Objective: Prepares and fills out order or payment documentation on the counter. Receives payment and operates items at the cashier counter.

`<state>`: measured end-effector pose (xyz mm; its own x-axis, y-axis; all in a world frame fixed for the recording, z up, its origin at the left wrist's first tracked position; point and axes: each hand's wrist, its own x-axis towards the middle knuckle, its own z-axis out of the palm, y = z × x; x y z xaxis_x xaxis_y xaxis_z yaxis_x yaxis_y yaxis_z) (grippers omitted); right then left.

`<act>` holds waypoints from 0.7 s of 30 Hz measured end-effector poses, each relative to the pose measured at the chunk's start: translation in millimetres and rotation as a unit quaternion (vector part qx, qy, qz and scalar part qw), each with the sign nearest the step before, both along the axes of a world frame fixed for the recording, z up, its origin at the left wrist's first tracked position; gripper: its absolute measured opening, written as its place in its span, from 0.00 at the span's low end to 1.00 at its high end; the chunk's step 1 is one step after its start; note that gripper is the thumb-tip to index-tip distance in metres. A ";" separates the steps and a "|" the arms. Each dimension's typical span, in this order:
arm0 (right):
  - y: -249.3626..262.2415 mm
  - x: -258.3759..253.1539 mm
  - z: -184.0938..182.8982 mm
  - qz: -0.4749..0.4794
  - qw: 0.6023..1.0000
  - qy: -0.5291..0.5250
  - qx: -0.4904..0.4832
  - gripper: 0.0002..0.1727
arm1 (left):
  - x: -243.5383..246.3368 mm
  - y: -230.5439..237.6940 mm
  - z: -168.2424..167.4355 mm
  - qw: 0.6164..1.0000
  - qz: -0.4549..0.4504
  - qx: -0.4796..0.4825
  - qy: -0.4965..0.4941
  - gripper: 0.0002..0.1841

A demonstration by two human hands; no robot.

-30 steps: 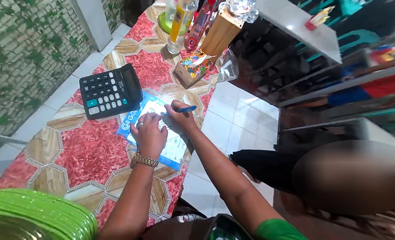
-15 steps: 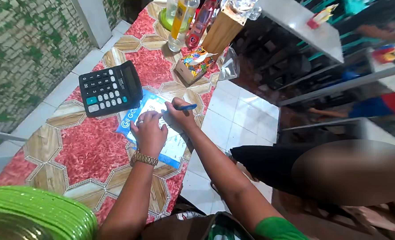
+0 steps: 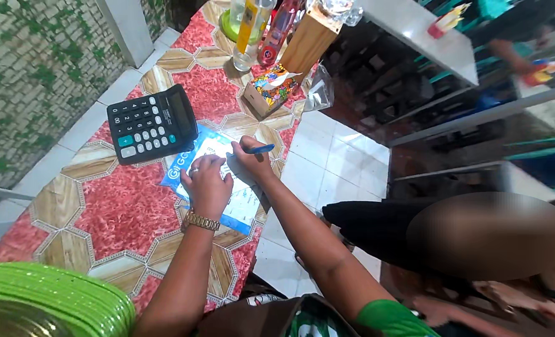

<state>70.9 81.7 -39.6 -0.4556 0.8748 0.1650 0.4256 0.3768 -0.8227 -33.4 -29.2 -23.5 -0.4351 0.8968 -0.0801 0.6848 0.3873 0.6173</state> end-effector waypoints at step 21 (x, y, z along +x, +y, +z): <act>3.4 2.5 3.6 -0.011 1.000 0.019 -0.020 0.22 | 0.6 4.0 -0.1 1.000 -0.004 -0.002 -0.004 0.18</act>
<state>73.5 85.1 -36.0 -0.4297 0.8909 0.1472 0.4021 0.3348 -0.8522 -32.7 -25.2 -23.5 -0.4266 0.9002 -0.0877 0.6827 0.3841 0.6216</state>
